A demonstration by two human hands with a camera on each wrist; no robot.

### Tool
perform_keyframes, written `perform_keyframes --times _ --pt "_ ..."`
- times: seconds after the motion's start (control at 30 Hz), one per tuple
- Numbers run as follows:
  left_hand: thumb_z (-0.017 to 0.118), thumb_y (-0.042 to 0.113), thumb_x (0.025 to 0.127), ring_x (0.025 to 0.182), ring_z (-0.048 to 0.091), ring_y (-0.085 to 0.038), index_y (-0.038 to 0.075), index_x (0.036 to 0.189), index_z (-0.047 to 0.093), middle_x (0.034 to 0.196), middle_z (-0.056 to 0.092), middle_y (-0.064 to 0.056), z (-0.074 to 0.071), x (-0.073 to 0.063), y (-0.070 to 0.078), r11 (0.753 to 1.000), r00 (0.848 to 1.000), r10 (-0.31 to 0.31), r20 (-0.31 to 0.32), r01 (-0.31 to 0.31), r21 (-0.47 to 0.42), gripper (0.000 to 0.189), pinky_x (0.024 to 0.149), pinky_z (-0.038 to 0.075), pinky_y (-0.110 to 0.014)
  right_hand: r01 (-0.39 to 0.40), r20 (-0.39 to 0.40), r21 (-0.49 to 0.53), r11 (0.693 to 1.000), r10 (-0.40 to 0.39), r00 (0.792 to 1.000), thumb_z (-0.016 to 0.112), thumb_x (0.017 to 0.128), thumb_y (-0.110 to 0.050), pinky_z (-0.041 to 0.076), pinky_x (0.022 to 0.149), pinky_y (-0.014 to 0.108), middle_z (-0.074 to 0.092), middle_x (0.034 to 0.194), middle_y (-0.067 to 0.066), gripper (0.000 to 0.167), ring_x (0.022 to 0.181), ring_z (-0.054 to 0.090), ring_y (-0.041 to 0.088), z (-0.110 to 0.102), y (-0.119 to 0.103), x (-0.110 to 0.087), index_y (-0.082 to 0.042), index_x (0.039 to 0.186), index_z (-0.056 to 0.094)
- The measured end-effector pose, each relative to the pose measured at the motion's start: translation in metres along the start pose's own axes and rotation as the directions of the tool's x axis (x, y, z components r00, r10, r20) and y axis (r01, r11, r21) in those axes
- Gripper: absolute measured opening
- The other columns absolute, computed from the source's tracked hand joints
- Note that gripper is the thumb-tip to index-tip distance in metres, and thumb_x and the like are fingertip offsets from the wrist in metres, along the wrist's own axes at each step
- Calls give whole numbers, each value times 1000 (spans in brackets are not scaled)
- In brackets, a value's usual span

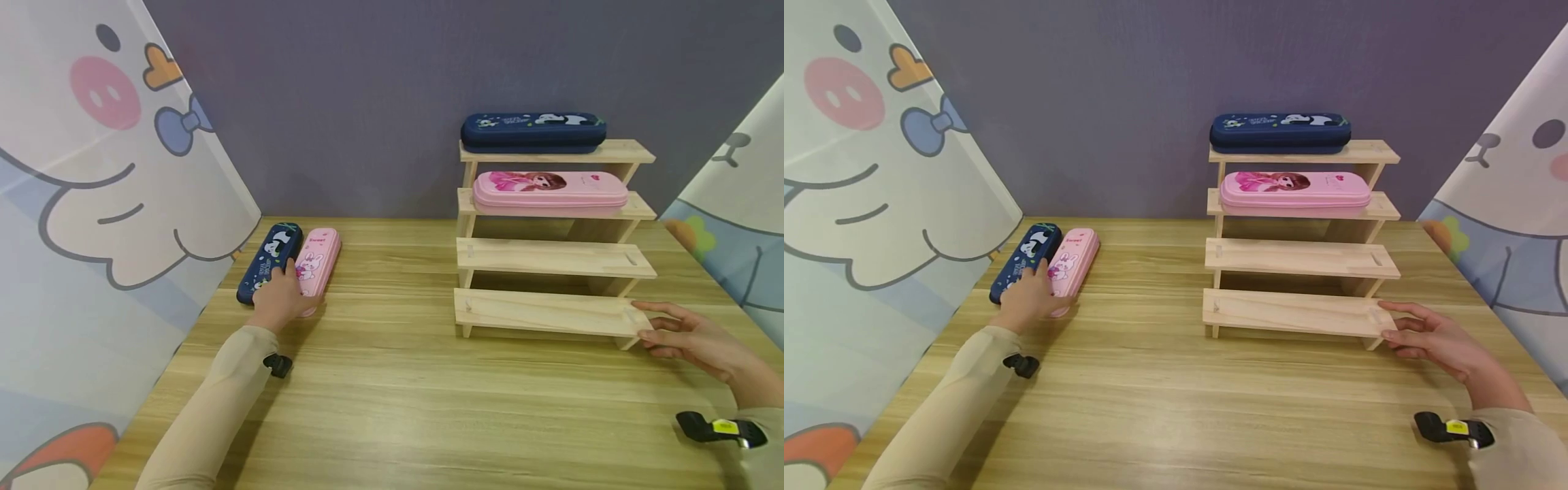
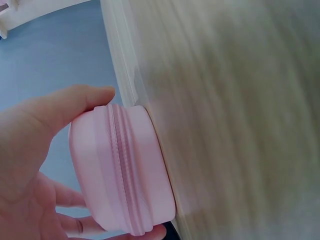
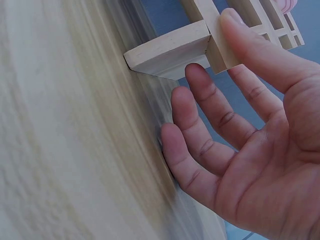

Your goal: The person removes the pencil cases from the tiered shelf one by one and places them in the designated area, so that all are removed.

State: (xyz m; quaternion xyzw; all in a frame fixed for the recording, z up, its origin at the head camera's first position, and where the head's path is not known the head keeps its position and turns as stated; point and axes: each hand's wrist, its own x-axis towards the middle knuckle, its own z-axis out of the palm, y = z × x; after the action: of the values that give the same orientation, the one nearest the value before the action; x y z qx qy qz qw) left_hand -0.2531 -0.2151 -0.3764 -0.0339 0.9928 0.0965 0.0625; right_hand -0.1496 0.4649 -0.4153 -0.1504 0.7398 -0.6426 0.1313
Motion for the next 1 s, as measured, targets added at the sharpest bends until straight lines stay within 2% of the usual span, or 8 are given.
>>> perform_keyframes --times 0.13,0.37,0.6,0.8,0.87,1.0 --pt "70 56 82 96 57 -53 -8 155 8 137 33 -42 -1 1 -1 1000 1000 -5 -12 5 6 115 74 51 -62 -9 -17 -8 1000 9 1000 46 97 16 57 72 29 63 103 0 66 89 65 13 1 -2 1 -35 138 57" --pt "71 55 82 104 55 -59 -6 156 4 140 32 -43 -3 1 1 1000 999 -8 -37 9 18 117 78 49 -66 -1 -18 23 1000 1 1000 46 97 17 57 71 29 63 102 1 66 89 66 14 1 -4 2 -35 137 58" --pt "70 54 84 110 52 -60 -3 157 5 146 31 -42 -20 2 7 1000 997 -10 -70 10 6 114 75 51 -63 7 1 26 1000 -7 1000 46 97 16 57 72 29 64 103 0 66 89 66 14 1 -2 1 -34 138 58" --pt "69 52 87 106 56 -57 -1 158 2 150 25 -41 -32 5 14 998 994 31 -109 -36 -48 110 70 52 -59 11 4 52 999 -12 1000 46 97 17 57 73 29 65 103 1 66 90 66 14 1 -1 1 -34 138 58" --pt "68 50 88 108 56 -55 -1 158 1 151 25 -40 -34 7 18 996 992 40 -119 -50 -75 110 74 52 -60 16 10 61 998 -17 1000 45 97 17 57 73 29 65 103 1 66 90 66 14 0 -1 1 -34 138 58" --pt "66 50 88 122 48 -55 -1 158 2 152 26 -39 -38 9 29 988 988 63 -143 -82 -128 108 87 47 -67 18 17 61 998 -20 1000 45 97 17 57 73 29 65 103 1 66 90 66 14 1 -1 1 -33 138 58"
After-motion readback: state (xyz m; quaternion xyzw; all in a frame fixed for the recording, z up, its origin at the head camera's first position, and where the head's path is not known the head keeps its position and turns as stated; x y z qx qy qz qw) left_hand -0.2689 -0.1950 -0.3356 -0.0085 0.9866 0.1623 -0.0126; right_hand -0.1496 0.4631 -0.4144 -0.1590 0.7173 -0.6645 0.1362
